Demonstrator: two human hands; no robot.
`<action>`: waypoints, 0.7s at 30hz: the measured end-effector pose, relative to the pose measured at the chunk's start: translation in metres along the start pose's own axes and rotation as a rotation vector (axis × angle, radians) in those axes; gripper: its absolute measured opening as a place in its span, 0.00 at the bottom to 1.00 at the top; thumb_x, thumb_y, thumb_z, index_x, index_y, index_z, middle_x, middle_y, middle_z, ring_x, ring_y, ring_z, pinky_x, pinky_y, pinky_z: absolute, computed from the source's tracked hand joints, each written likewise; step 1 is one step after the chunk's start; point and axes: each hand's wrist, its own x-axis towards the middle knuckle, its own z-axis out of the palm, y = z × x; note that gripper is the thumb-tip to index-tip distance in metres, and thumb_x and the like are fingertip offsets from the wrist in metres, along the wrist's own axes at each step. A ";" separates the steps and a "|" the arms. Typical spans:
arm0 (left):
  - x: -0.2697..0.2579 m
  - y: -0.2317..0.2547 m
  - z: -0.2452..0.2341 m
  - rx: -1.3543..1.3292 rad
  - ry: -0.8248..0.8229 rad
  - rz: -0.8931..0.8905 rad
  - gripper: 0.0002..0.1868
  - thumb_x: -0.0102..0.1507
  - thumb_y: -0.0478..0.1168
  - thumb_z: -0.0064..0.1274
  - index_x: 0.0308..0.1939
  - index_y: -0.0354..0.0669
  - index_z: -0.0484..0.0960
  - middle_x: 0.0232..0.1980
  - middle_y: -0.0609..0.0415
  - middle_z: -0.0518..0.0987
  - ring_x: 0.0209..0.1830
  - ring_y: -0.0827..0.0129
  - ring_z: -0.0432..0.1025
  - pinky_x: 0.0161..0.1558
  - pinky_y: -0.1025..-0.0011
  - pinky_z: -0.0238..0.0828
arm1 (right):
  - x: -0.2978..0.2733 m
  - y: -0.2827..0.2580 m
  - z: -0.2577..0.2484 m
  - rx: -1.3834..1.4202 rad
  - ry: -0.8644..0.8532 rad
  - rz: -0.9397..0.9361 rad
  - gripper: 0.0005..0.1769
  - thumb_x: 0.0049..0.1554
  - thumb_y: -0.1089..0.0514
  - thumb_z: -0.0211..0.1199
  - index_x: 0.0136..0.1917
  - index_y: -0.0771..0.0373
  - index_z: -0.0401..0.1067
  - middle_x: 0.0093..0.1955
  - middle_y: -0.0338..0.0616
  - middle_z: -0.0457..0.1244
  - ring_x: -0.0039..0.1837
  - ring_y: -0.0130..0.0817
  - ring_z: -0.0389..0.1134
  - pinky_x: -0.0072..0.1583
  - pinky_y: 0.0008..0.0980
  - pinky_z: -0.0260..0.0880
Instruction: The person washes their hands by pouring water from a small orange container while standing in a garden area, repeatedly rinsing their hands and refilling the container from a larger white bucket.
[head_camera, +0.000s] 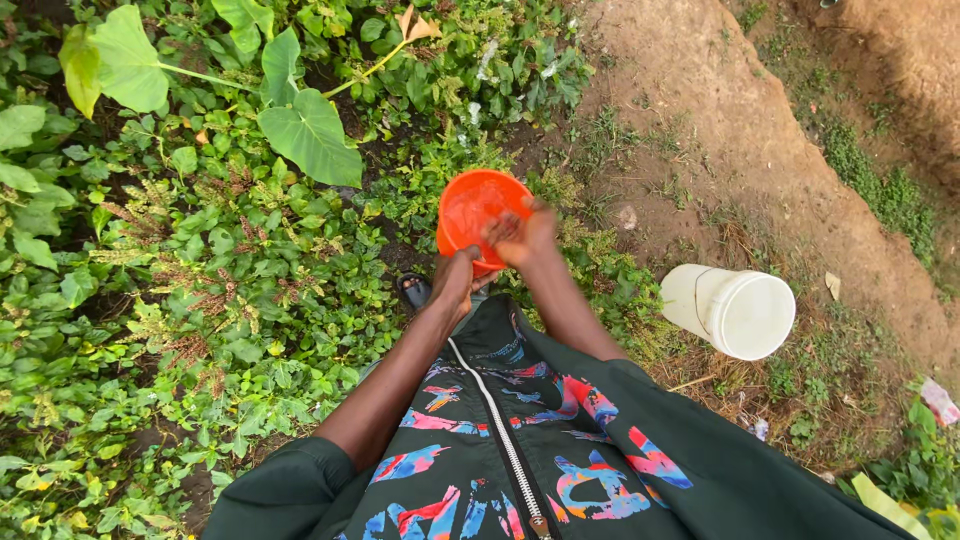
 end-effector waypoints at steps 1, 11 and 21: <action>0.004 -0.005 0.000 -0.001 0.006 -0.013 0.19 0.70 0.36 0.55 0.63 0.29 0.83 0.58 0.39 0.88 0.51 0.50 0.88 0.47 0.56 0.96 | 0.004 0.005 0.002 0.001 0.096 -0.010 0.26 0.66 0.38 0.59 0.54 0.65 0.73 0.45 0.54 0.67 0.51 0.51 0.70 0.64 0.58 0.76; -0.005 -0.010 0.018 0.028 0.056 -0.063 0.20 0.68 0.38 0.56 0.62 0.31 0.82 0.61 0.38 0.88 0.52 0.50 0.88 0.47 0.56 0.94 | -0.088 -0.071 0.058 -0.046 -0.629 -0.455 0.22 0.75 0.50 0.59 0.68 0.72 0.78 0.69 0.59 0.74 0.72 0.51 0.76 0.79 0.55 0.75; -0.024 -0.007 0.019 0.052 0.038 -0.118 0.21 0.66 0.39 0.58 0.60 0.29 0.85 0.59 0.43 0.88 0.54 0.52 0.87 0.49 0.57 0.94 | -0.071 -0.033 0.046 0.288 -0.610 -0.220 0.28 0.69 0.42 0.55 0.60 0.70 0.79 0.59 0.59 0.74 0.65 0.51 0.76 0.72 0.55 0.79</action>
